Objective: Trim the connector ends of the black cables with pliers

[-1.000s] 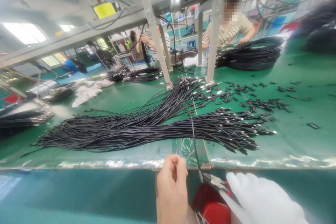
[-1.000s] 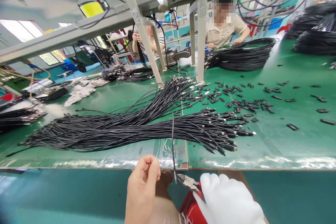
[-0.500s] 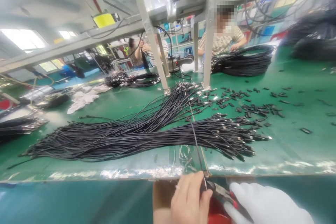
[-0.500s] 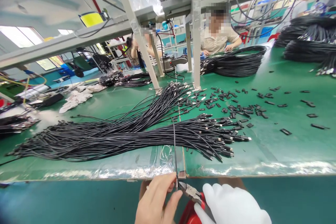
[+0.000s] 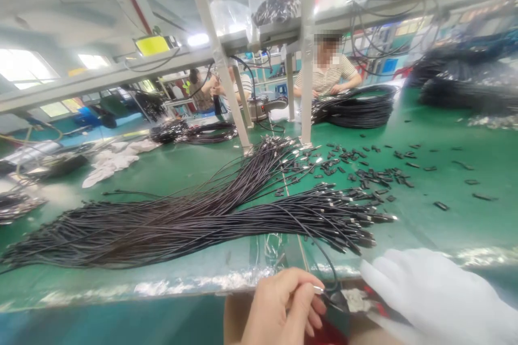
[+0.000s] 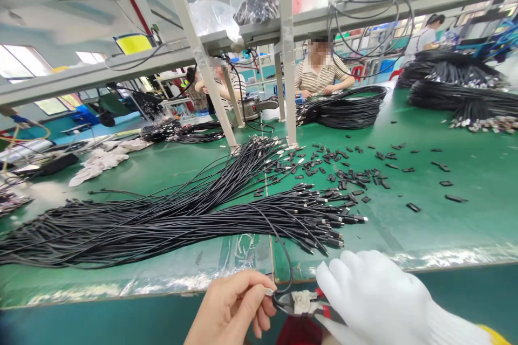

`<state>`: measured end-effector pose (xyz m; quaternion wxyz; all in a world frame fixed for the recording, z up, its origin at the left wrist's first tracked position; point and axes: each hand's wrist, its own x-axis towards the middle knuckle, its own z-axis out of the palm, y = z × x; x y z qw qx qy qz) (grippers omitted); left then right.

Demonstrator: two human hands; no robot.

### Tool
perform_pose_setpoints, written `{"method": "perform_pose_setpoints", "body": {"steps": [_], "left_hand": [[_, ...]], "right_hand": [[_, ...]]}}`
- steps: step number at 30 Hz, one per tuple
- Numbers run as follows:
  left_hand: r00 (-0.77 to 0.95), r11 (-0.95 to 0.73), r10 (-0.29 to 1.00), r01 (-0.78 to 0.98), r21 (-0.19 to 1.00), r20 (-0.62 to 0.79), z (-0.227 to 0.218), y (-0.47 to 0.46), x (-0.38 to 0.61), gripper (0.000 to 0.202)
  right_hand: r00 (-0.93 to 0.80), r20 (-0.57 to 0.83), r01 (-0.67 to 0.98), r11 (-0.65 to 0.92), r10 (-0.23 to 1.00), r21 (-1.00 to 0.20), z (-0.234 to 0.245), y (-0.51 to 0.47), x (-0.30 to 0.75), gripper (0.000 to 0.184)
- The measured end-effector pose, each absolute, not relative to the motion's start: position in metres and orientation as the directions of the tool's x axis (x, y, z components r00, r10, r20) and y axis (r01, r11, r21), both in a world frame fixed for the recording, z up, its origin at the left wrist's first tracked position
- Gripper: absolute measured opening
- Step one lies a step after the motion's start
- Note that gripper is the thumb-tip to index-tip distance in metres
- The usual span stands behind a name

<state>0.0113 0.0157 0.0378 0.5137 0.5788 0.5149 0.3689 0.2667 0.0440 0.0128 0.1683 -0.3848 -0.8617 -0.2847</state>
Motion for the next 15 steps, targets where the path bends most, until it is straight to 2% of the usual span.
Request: {"method": "perform_pose_setpoints", "body": {"steps": [2, 3, 4, 6, 7, 8, 9, 11, 13, 15], "left_hand": [[0.307, 0.005, 0.947, 0.293, 0.956, -0.099, 0.040, 0.021, 0.009, 0.033], [0.360, -0.097, 0.932, 0.375, 0.922, -0.048, 0.039, 0.024, 0.008, 0.034], [0.416, -0.232, 0.909, 0.467, 0.854, 0.019, 0.037, 0.026, 0.007, 0.033], [0.538, -0.485, 0.834, 0.610, 0.626, 0.122, 0.034, 0.031, 0.005, 0.031], [0.582, -0.549, 0.803, 0.643, 0.534, 0.125, 0.034, 0.033, 0.005, 0.029], [0.603, -0.562, 0.792, 0.653, 0.508, 0.101, 0.036, 0.034, 0.005, 0.027], [0.593, -0.525, 0.803, 0.650, 0.550, 0.067, 0.039, 0.036, 0.006, 0.026], [0.502, -0.324, 0.865, 0.584, 0.745, -0.018, 0.049, 0.039, 0.010, 0.031], [0.375, -0.069, 0.921, 0.417, 0.906, -0.103, 0.056, 0.041, 0.017, 0.039], [0.291, 0.086, 0.944, 0.230, 0.969, -0.153, 0.058, 0.043, 0.025, 0.048]], "right_hand": [[-0.666, 0.482, 0.742, 0.576, 0.570, 0.344, 0.020, 0.048, 0.274, 0.027], [-0.682, 0.452, 0.727, 0.600, 0.575, 0.334, 0.023, 0.050, 0.276, 0.030], [-0.698, 0.421, 0.712, 0.622, 0.579, 0.325, 0.025, 0.052, 0.278, 0.034], [-0.726, 0.380, 0.685, 0.652, 0.573, 0.325, 0.031, 0.055, 0.280, 0.037], [-0.730, 0.383, 0.680, 0.652, 0.566, 0.334, 0.034, 0.057, 0.280, 0.035], [-0.720, 0.409, 0.690, 0.637, 0.560, 0.343, 0.037, 0.059, 0.280, 0.031], [-0.694, 0.457, 0.715, 0.608, 0.557, 0.345, 0.041, 0.061, 0.278, 0.027], [-0.598, 0.586, 0.787, 0.537, 0.546, 0.302, 0.048, 0.065, 0.274, 0.030], [-0.501, 0.688, 0.841, 0.484, 0.525, 0.243, 0.052, 0.069, 0.268, 0.035], [-0.443, 0.744, 0.870, 0.442, 0.500, 0.221, 0.054, 0.071, 0.261, 0.034]]}}
